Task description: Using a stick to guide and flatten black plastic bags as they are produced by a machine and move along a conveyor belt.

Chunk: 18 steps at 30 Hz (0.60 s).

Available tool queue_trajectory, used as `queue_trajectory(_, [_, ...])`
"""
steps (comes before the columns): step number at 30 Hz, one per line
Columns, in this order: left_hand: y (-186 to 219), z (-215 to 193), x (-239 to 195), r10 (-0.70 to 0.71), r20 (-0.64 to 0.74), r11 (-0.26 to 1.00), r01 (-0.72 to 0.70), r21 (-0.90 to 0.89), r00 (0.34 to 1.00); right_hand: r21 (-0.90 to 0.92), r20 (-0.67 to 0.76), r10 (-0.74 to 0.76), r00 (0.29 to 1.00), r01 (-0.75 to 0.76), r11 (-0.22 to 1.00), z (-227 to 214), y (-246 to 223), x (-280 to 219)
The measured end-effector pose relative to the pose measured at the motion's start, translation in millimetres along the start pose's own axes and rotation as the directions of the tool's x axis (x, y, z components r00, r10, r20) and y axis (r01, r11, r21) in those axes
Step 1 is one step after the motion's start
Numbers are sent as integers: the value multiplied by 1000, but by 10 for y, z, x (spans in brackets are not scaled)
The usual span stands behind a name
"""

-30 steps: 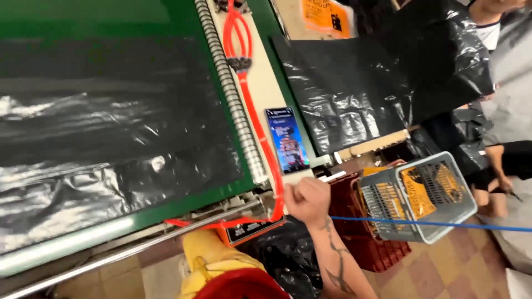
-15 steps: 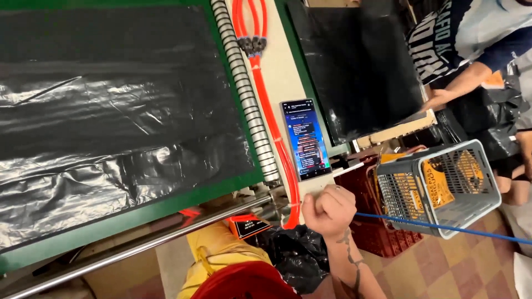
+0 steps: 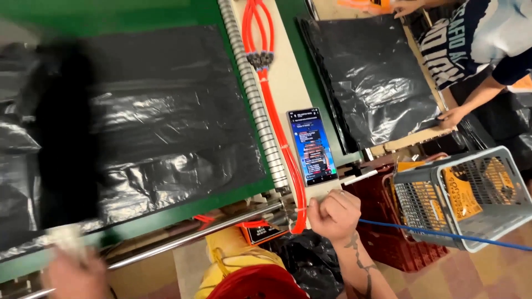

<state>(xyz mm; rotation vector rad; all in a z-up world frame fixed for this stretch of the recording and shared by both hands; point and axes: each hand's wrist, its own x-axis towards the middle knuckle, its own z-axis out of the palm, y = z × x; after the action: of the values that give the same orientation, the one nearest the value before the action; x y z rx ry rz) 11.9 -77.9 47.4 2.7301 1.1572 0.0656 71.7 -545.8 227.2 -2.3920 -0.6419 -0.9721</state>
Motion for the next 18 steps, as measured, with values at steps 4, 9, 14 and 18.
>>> queue_trajectory(4, [523,597,-574,487,78,861,-462,-213,870,-53,8,54,999,-53,997,-48,-13,-23])
queue_trajectory(9, [1295,391,-912,593,171,797,-544,-261,787,-96,18,88,996,-86,992,3,-90,-52])
queue_trajectory(14, [1384,29,-876,581,434,803,-396,-446,689,-147,15,106,994,-102,984,27,2,-203])
queue_trajectory(18, [1144,121,-793,614,392,770,-412,-486,685,-161,-12,86,996,-87,983,105,62,-303])
